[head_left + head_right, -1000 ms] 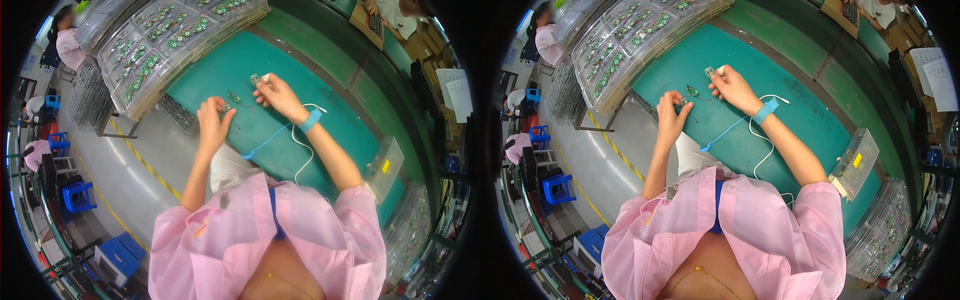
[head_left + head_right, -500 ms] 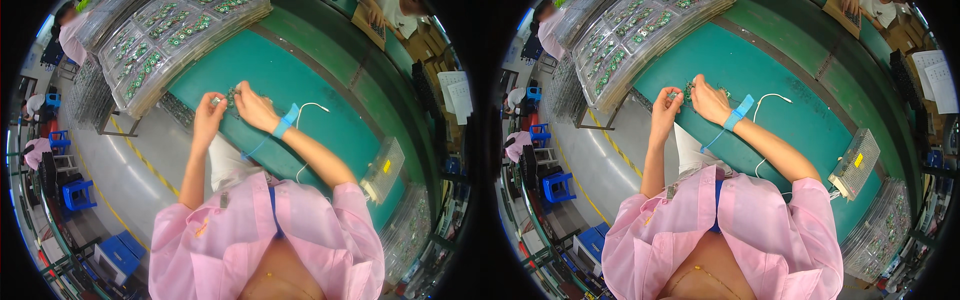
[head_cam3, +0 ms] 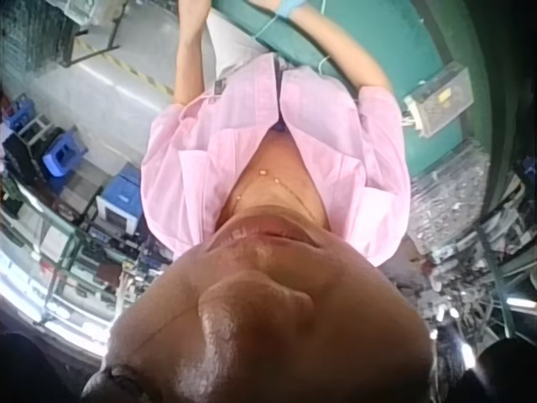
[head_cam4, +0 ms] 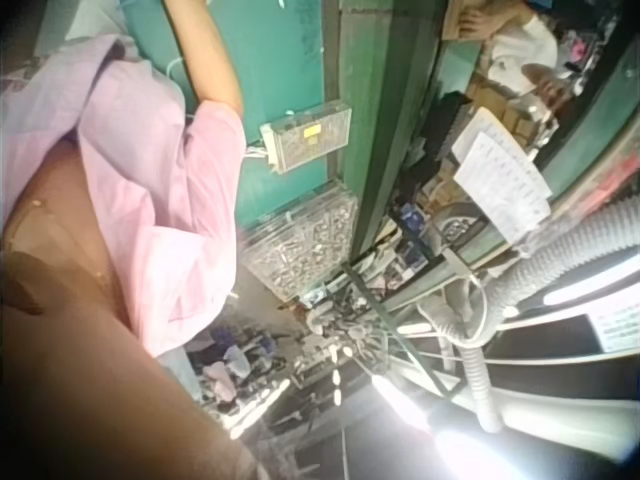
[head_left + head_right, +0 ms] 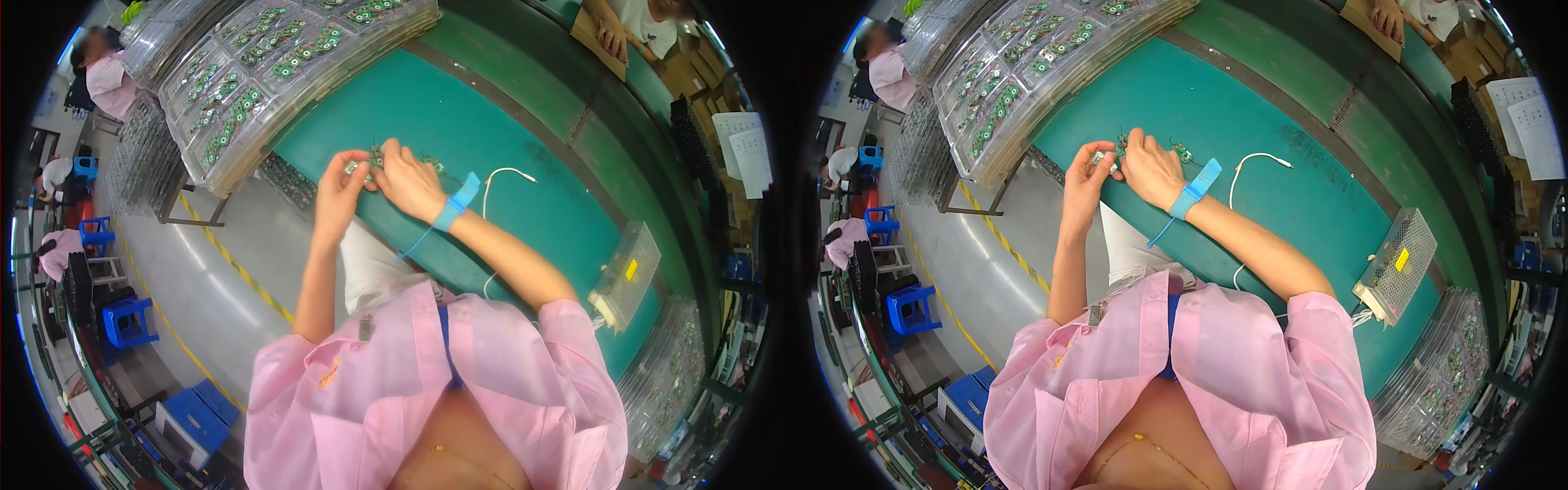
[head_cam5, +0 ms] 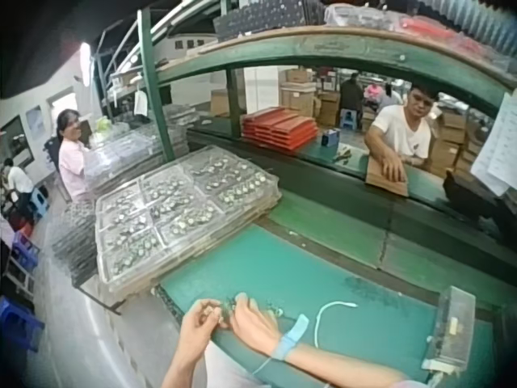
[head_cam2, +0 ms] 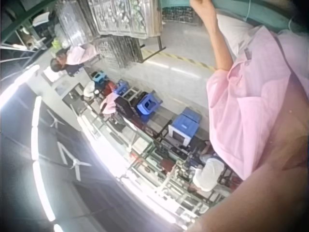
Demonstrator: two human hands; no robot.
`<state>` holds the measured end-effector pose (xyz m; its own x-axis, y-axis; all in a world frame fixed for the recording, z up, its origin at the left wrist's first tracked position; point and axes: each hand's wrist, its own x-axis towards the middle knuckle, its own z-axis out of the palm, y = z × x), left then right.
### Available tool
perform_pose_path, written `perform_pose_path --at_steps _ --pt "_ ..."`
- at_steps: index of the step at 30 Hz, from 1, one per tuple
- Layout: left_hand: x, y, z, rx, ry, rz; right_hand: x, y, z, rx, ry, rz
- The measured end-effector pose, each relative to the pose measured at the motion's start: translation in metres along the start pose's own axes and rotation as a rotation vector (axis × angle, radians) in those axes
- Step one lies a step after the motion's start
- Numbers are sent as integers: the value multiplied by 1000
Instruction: Assembling and inspecting small printed circuit boards on a production line.
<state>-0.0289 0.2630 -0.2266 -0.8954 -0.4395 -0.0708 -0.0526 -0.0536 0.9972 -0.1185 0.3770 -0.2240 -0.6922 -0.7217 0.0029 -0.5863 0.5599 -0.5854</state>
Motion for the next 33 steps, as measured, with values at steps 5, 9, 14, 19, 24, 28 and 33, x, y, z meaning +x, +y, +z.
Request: perform_pose_path --at_steps 5,9,14,19,24,28,33 --pt "-10 5 -12 -44 122 35 1 -5 -1 -38 8 20" --pt "-15 13 -18 -78 132 17 5 -5 -2 -89 15 -9" --pt "-16 8 -18 -74 115 -18 11 4 -2 -84 18 57" --pt "-11 -1 -17 -195 26 -161 18 34 -7 233 -6 68" --pt "-6 -1 -10 -453 -136 -229 8 34 -33 805 -61 164" --pt "-11 18 5 -407 -95 -246 -7 28 -56 1110 -215 228" --pt "-16 33 12 -304 -124 -197 -13 35 -59 1250 -128 192"
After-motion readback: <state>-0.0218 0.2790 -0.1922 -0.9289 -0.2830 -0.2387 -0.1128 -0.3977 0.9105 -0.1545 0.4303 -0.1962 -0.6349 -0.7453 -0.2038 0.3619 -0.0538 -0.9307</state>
